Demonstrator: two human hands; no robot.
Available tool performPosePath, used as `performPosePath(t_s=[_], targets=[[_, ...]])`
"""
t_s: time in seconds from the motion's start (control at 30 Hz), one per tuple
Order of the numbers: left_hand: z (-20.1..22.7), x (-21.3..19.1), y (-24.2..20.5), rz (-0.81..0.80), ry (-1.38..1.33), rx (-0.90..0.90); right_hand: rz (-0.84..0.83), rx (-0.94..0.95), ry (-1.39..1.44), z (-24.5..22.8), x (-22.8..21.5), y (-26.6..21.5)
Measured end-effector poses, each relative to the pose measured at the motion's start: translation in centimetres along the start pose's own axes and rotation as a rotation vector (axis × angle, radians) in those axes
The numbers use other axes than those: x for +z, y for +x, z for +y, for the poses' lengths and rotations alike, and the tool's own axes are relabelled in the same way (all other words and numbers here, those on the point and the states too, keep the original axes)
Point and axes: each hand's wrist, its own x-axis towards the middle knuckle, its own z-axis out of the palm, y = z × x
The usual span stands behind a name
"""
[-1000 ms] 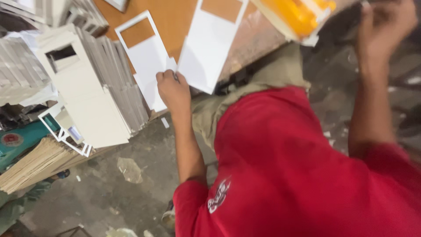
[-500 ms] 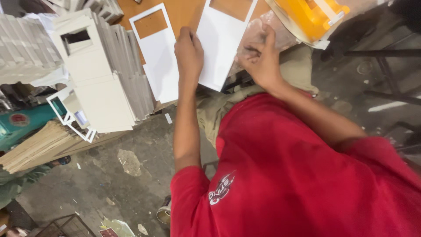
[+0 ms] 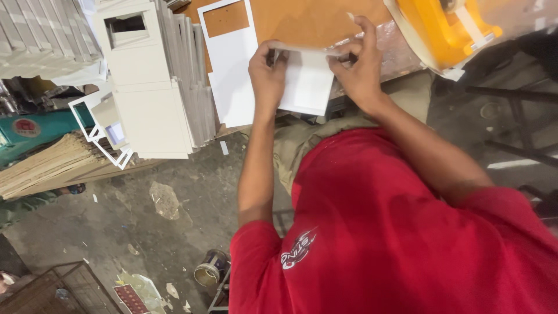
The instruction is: The person assembles white cardboard frames by hand, aligning and pressing pieces together on a workbench. They repeatedly pick up frame parts, join them, and place the assembled units aside.
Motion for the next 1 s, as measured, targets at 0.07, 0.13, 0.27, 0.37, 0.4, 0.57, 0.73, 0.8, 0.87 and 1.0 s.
performPosePath(t_s=[0.07,0.13,0.27,0.37,0.4,0.57,0.73,0.8,0.87,1.0], targets=[[0.7,0.1,-0.5,0.056,0.127,0.009,0.006,-0.015,-0.017,-0.1,0.1,0.1],[1.5,0.2,-1.2,0.097,0.292,-0.014,0.013,-0.006,-0.022,-0.1,0.2,0.2],[3.1,0.8,-2.6,0.176,0.561,-0.001,0.022,0.047,0.005,-0.1,0.4,0.0],[4.6,1.2,-2.9,0.234,0.583,0.034,-0.002,0.121,0.12,0.3,0.3,-0.1],[5.2,1.3,-2.9,0.248,0.575,0.033,-0.015,0.155,0.171,0.6,0.1,-0.2],[9.3,0.0,-2.9,0.221,0.758,0.554,-0.212,0.094,0.463,1.8,-1.9,-1.2],[11.6,-0.3,-3.2,0.065,0.882,0.862,-0.413,0.198,0.24,1.9,-6.4,-1.4],[11.6,-0.4,-3.2,-0.005,0.869,0.893,-0.421,0.114,0.098,1.4,-8.2,-0.9],[11.3,-0.5,-3.1,0.009,0.877,0.924,-0.476,0.091,-0.032,0.5,-9.9,0.0],[10.5,-0.9,-3.5,0.05,0.892,0.955,-0.405,0.057,0.082,-2.7,-11.3,1.2]])
